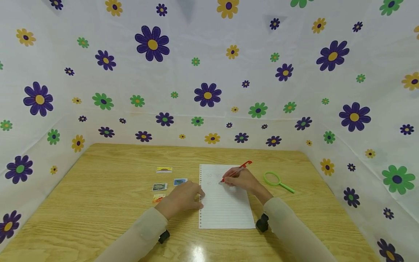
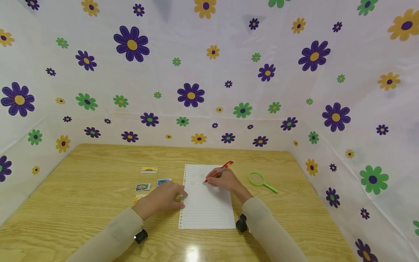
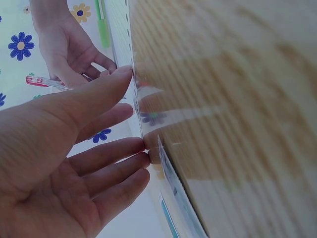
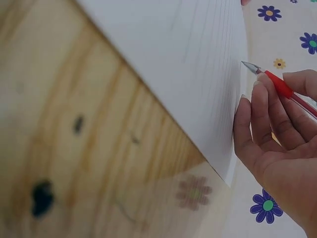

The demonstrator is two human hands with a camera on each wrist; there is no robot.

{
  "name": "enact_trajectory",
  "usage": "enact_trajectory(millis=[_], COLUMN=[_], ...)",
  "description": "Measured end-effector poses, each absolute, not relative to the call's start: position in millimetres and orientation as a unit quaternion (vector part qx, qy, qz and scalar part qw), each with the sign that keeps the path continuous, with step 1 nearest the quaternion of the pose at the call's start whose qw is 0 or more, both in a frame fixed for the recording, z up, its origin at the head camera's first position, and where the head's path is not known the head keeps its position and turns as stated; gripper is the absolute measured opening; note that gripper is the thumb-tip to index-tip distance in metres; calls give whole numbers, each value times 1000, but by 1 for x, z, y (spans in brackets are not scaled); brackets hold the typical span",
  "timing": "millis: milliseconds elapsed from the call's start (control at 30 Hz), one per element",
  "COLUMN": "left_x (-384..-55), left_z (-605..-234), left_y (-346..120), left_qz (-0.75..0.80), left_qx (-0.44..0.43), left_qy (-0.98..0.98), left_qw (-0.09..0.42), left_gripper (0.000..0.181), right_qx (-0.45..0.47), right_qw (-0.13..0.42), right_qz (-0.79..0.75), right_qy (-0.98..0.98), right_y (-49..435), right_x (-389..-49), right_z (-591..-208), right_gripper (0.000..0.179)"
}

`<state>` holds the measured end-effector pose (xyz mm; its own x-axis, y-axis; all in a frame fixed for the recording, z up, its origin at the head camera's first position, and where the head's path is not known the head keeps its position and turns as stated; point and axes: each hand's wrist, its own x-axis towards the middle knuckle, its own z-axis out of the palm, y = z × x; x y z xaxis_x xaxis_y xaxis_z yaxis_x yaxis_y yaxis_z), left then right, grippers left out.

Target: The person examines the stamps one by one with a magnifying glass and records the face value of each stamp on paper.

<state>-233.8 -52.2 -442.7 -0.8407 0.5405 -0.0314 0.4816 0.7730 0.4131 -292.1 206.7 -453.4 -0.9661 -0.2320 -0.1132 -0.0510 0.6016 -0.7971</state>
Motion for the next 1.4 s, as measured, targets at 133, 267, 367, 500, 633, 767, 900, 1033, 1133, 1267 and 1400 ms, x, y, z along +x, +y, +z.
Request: enact_trajectory(millis=[133, 267, 367, 500, 633, 767, 900, 1033, 1133, 1267, 1400], left_x=[-234, -234, -235, -235, -235, -235, -234, -235, -235, -234, -234], left_z=[-443, -444, -444, -445, -445, -444, -443, -443, -443, -442, -443], left_y=[-52, -53, -53, -53, -53, -53, -53, -53, -53, -52, -52], left_qz=[198, 200, 200, 199, 198, 198, 198, 197, 197, 197, 197], left_qx=[270, 274, 276, 277, 279, 277, 278, 280, 278, 278, 276], left_qy=[939, 938, 937, 937, 937, 937, 937, 937, 938, 937, 938], left_qw=[76, 75, 75, 73, 72, 75, 73, 69, 69, 71, 72], left_gripper=[32, 32, 32, 32, 32, 32, 32, 32, 31, 32, 32], right_qx=[-89, -73, -67, -65, -64, -68, -64, -58, -61, -65, -57], right_qw=[102, 102, 103, 102, 100, 100, 100, 100, 103, 107, 101], right_qz=[-433, -441, -447, -455, -467, -476, -479, -471, -458, -451, -454], right_qy=[891, 889, 886, 882, 876, 871, 870, 875, 881, 884, 883], right_y=[207, 207, 208, 209, 210, 210, 210, 210, 210, 212, 212], right_x=[-293, -292, -292, -291, -290, -290, -290, -291, -291, -291, -292], right_z=[-454, -454, -454, -452, -451, -452, -452, -451, -451, -451, -452], right_gripper=[13, 13, 14, 16, 20, 23, 22, 19, 17, 14, 15])
